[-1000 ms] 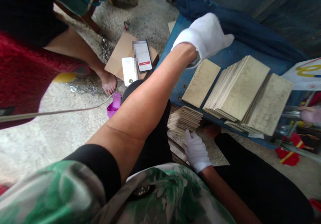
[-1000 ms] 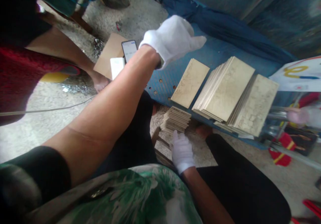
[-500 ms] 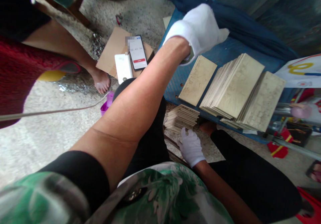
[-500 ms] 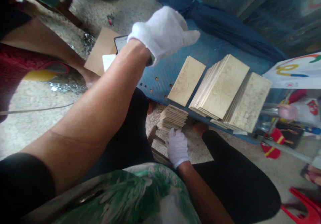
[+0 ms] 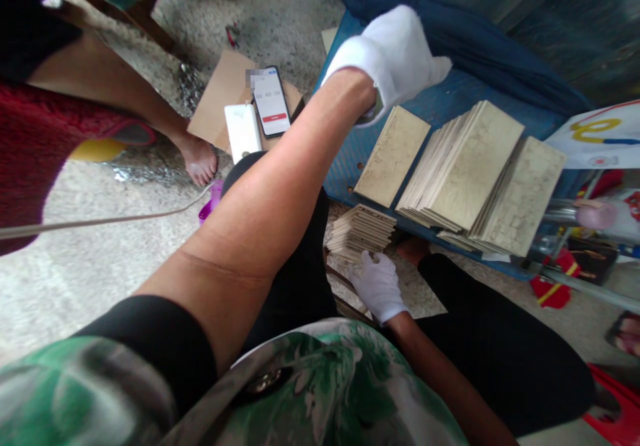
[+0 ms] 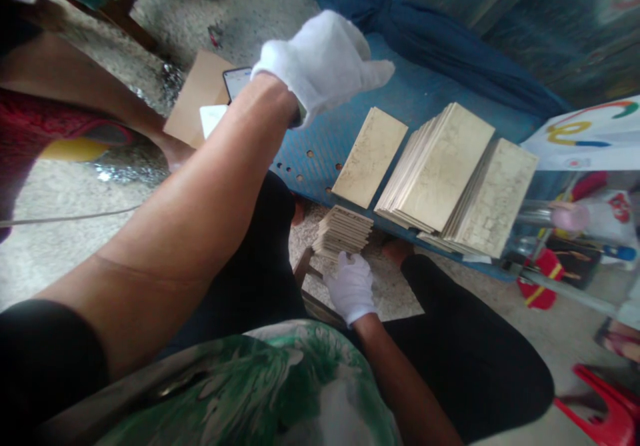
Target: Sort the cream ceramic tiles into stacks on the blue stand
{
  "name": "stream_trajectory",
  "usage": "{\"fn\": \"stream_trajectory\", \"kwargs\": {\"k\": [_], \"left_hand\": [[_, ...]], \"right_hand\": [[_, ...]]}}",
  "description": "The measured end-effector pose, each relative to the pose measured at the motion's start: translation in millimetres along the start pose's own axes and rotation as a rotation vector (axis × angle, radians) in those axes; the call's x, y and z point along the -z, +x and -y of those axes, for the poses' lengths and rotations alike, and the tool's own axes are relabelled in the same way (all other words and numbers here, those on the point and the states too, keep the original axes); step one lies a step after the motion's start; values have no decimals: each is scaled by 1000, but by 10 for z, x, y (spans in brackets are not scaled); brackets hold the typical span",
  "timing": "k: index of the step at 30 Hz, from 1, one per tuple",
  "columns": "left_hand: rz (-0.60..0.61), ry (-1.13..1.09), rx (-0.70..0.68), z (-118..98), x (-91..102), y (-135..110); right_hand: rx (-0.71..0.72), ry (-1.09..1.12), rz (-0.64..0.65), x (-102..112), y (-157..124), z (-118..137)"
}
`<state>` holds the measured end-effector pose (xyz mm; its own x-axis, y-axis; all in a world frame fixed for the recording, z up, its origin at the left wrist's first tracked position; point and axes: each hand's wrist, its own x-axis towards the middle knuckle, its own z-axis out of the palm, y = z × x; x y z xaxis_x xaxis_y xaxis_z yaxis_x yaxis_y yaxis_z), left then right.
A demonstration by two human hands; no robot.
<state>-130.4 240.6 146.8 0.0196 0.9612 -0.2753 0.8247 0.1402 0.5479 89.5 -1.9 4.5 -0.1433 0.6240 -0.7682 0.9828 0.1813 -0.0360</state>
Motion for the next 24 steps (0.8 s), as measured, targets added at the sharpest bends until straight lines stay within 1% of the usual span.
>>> {"fn": "stream_trajectory", "kwargs": {"k": [3, 5, 8, 13, 15, 17, 20, 22, 24], "left_hand": [[18, 5, -8, -1, 9, -1], [20, 6, -12, -3, 13, -4], [16, 3, -8, -14, 13, -27], [30, 2, -16, -39, 19, -76], [32, 5, -11, -47, 24, -77], [30, 16, 16, -52, 24, -67], [27, 26, 29, -52, 14, -47], [28, 34, 18, -48, 5, -35], [37, 46, 8, -41, -3, -23]], "right_hand": [[-33, 54, -12, 31, 28, 19], [-37, 62, -44, 37, 36, 23], [-24, 48, -95, 33, 26, 23], [32, 2, -126, 2, -36, 3], [72, -29, -106, -33, -56, -13], [83, -37, -32, -86, -61, -30], [19, 48, 96, -195, -39, -47], [-7, 105, 109, -276, -13, -54], [38, 92, 96, -349, 20, -62]]}}
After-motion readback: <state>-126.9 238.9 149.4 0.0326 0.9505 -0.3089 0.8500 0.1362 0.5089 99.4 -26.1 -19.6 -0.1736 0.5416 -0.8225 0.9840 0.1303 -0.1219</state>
